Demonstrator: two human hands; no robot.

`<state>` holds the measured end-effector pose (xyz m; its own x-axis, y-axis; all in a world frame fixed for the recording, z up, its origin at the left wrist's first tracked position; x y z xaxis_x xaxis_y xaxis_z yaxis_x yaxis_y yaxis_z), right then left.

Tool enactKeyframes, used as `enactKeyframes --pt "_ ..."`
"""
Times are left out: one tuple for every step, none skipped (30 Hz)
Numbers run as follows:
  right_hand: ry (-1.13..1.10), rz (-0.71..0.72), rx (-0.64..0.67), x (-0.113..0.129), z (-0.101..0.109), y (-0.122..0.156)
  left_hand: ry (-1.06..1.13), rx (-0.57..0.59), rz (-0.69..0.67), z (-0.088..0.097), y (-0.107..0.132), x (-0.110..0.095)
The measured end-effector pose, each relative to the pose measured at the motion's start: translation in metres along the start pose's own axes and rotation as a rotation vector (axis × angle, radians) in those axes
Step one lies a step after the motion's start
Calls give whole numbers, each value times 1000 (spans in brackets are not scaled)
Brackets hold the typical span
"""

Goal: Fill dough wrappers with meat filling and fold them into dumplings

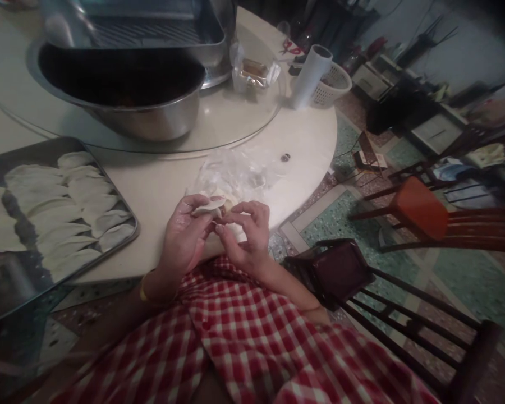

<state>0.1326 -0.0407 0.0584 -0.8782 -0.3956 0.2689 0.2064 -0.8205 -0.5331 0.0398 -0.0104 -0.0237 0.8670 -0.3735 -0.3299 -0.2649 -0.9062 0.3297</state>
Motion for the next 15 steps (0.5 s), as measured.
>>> enactKeyframes --pt "-11 -27 -3 -1 1 -1 -10 -5 4 0 0 1" --pt "-19 -51 -6 -1 1 -2 -22 -10 7 -1 0 1" --pt "-26 -70 -9 -2 1 -3 -36 -17 6 -1 0 2" --pt "-31 -83 -10 -2 1 -4 -50 -24 5 -1 0 2" --pt "-35 -91 -11 -3 0 -4 -63 -32 2 -1 0 3" --pt "-43 -92 -10 -4 0 -4 -76 -36 0 -1 0 3" --pt "-55 -84 -10 -4 -1 -4 -89 -38 -2 -1 0 4" --pt "-64 -69 -11 -5 -1 -3 -103 -38 -7 -1 -1 4" --pt "-66 -45 -14 -5 -1 -3 -114 -37 -14 -1 -1 5" --pt "-61 -16 -19 -5 -1 -3 -121 -36 -20 0 -1 6" --pt "-49 8 -26 -5 -1 -2 -131 -34 -27 2 -1 6" --pt "-32 26 -32 -6 0 -2 -143 -28 -38 3 -2 7" --pt "-13 37 -36 -6 0 -3 -155 -18 -53 4 -2 8" --pt "3 41 -38 -7 1 -3 -168 -6 -67 5 -3 9" --pt "15 41 -37 -8 2 -3 -180 3 -79 6 -3 10"
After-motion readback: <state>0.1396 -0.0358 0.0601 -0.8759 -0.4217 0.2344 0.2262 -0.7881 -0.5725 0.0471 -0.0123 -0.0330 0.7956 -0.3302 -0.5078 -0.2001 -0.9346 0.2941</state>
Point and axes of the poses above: each hand's wrist, its own y-axis away from the middle knuckle, its own z-axis out of the back of the hand, x = y × z, the point moved 3 cm from there along -y, towards the middle knuckle, and after that the axes turned 3 degrees about -x, right-handed, at the moved point
